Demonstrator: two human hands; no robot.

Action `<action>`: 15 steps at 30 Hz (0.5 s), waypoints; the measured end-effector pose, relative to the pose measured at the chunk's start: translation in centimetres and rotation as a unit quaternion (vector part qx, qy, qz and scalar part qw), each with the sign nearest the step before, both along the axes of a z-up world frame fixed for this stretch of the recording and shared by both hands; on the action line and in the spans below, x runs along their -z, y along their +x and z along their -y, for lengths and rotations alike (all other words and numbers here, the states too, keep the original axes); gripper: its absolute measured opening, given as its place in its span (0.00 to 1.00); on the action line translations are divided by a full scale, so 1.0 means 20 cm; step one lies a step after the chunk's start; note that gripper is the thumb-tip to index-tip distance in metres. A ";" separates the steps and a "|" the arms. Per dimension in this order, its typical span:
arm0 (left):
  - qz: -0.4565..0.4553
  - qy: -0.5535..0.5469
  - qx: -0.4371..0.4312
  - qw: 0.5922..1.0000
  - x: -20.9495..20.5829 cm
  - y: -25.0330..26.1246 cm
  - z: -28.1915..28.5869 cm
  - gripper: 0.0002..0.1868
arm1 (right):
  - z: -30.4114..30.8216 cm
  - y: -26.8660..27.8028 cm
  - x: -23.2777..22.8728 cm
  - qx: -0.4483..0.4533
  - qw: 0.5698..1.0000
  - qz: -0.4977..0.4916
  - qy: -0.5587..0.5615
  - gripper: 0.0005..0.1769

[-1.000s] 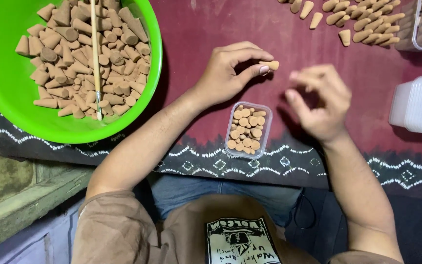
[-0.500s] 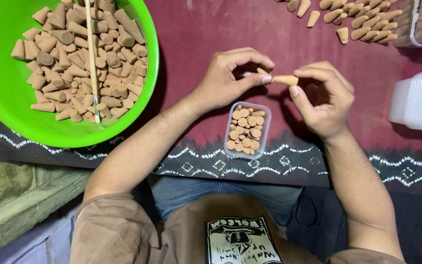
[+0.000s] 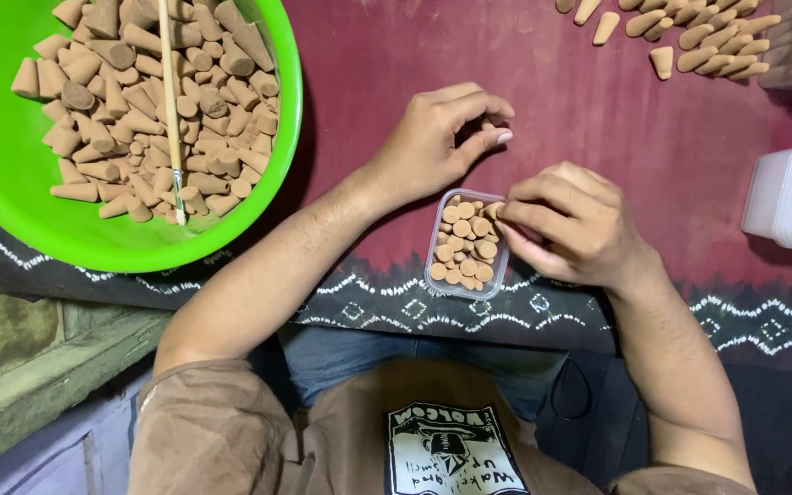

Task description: Cleaning a small plastic container using a brush and a wooden stick to remove residue from incense cones.

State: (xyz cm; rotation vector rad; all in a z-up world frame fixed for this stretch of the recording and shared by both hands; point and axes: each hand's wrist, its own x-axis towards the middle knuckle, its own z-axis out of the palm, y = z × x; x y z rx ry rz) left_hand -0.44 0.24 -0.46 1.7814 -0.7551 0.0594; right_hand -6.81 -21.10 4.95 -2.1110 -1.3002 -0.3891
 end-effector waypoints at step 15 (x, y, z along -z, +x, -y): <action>-0.019 -0.025 -0.025 0.999 -0.02 0.01 0.01 0.06 | 0.01 0.01 0.03 0.000 0.998 0.039 -0.050 0.13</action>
